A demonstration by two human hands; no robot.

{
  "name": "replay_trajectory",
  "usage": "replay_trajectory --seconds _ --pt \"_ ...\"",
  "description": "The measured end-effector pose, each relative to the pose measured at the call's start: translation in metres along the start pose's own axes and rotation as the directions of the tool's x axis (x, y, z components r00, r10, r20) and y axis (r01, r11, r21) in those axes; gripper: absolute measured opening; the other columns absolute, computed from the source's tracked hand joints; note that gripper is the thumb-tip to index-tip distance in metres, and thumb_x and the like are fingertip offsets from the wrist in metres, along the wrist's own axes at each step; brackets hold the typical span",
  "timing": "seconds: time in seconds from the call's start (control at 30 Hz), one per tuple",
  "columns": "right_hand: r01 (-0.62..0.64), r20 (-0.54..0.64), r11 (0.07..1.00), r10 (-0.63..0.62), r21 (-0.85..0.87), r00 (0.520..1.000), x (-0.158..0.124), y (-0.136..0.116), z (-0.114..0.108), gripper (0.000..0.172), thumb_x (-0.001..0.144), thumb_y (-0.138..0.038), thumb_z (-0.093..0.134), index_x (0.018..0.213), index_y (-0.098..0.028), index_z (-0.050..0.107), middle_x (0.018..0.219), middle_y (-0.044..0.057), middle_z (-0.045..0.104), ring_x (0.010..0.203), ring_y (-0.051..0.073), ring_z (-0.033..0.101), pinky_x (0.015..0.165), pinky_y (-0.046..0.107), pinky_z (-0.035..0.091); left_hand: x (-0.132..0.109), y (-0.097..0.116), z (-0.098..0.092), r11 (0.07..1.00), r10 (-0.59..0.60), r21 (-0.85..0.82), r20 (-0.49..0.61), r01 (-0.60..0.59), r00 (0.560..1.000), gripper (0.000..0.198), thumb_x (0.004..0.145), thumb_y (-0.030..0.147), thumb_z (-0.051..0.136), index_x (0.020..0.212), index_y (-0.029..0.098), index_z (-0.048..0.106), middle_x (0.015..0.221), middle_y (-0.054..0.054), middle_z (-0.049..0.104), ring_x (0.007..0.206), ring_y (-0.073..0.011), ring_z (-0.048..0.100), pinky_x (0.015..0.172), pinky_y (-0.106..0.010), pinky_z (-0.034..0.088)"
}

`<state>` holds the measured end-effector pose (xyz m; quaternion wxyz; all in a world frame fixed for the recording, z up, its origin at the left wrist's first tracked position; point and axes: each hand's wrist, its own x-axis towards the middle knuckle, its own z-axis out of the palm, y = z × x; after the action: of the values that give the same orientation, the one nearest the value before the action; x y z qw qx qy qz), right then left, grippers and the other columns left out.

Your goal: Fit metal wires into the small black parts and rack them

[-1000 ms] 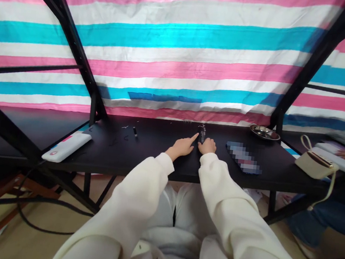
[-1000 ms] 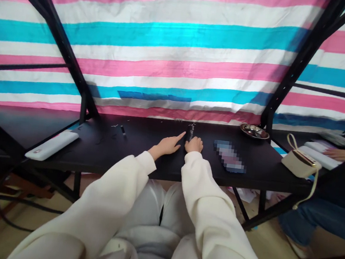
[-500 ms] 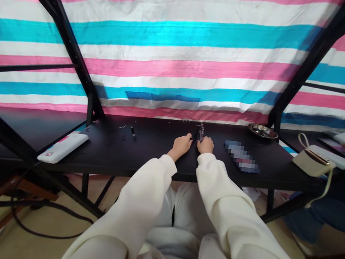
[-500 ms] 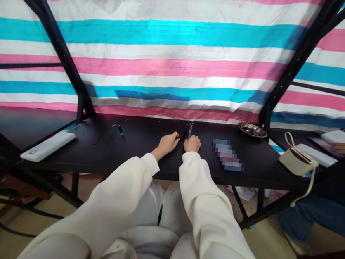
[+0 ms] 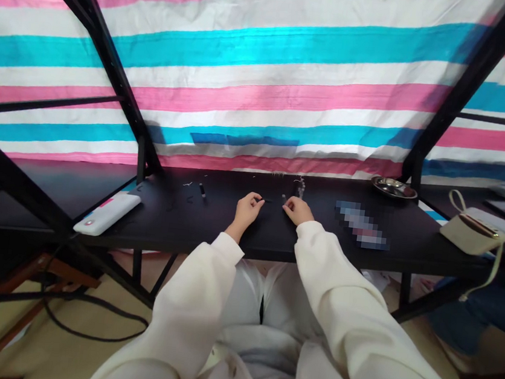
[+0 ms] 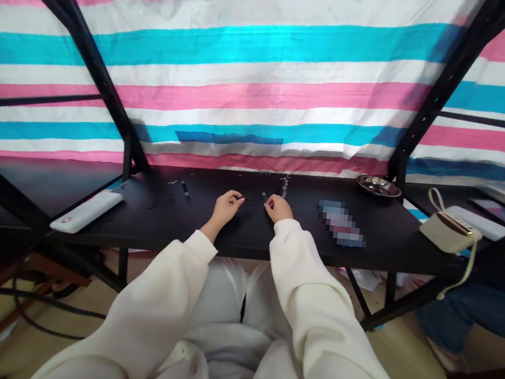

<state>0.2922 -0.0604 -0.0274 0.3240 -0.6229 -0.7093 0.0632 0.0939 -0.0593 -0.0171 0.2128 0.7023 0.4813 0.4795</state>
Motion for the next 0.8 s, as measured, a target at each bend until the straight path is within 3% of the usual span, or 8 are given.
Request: replay_trajectory --seconds 0.1,0.3,0.57,0.8 --pt "0.135 0.033 0.991 -0.134 -0.004 0.99 -0.002 -0.006 -0.001 0.003 0.074 -0.022 0.057 0.075 -0.019 0.055 0.072 0.0 0.057 0.064 0.012 0.049 0.061 0.022 0.036 0.001 0.004 -0.001 0.992 -0.051 -0.115 -0.016 0.049 0.999 0.019 0.073 0.033 0.056 0.081 0.016 0.058 0.045 0.007 0.045 0.044 -0.0084 0.044 0.054 -0.021 0.037" --pt "0.235 0.034 0.968 -0.232 -0.089 0.972 -0.002 -0.008 -0.001 0.002 0.075 -0.018 0.055 0.074 -0.018 0.054 0.073 0.002 0.057 0.068 0.013 0.049 0.063 0.023 0.036 0.001 0.006 0.0 0.978 -0.065 -0.196 0.029 0.069 0.997 0.023 0.072 0.035 0.057 0.083 0.016 0.059 0.044 0.006 0.045 0.042 -0.008 0.044 0.051 -0.021 0.036" --pt "0.245 0.075 0.925 -0.233 -0.289 0.969 -0.003 -0.015 -0.005 0.005 0.079 -0.017 0.05 0.076 -0.017 0.054 0.078 0.007 0.059 0.074 0.016 0.051 0.066 0.025 0.035 -0.002 0.009 -0.001 0.978 -0.033 -0.206 0.069 0.047 0.997 0.025 0.073 0.036 0.056 0.087 0.015 0.061 0.045 0.006 0.046 0.042 -0.0072 0.044 0.049 -0.02 0.036" --pt "0.25 0.003 0.874 -0.274 -0.416 0.962 -0.003 -0.017 -0.003 0.009 0.079 -0.017 0.046 0.079 -0.015 0.055 0.08 0.009 0.06 0.075 0.019 0.052 0.067 0.028 0.034 -0.003 0.008 0.0 0.983 -0.001 -0.183 0.121 0.024 0.993 0.032 0.074 0.041 0.055 0.089 0.014 0.064 0.045 0.004 0.049 0.04 -0.0067 0.043 0.046 -0.019 0.035"
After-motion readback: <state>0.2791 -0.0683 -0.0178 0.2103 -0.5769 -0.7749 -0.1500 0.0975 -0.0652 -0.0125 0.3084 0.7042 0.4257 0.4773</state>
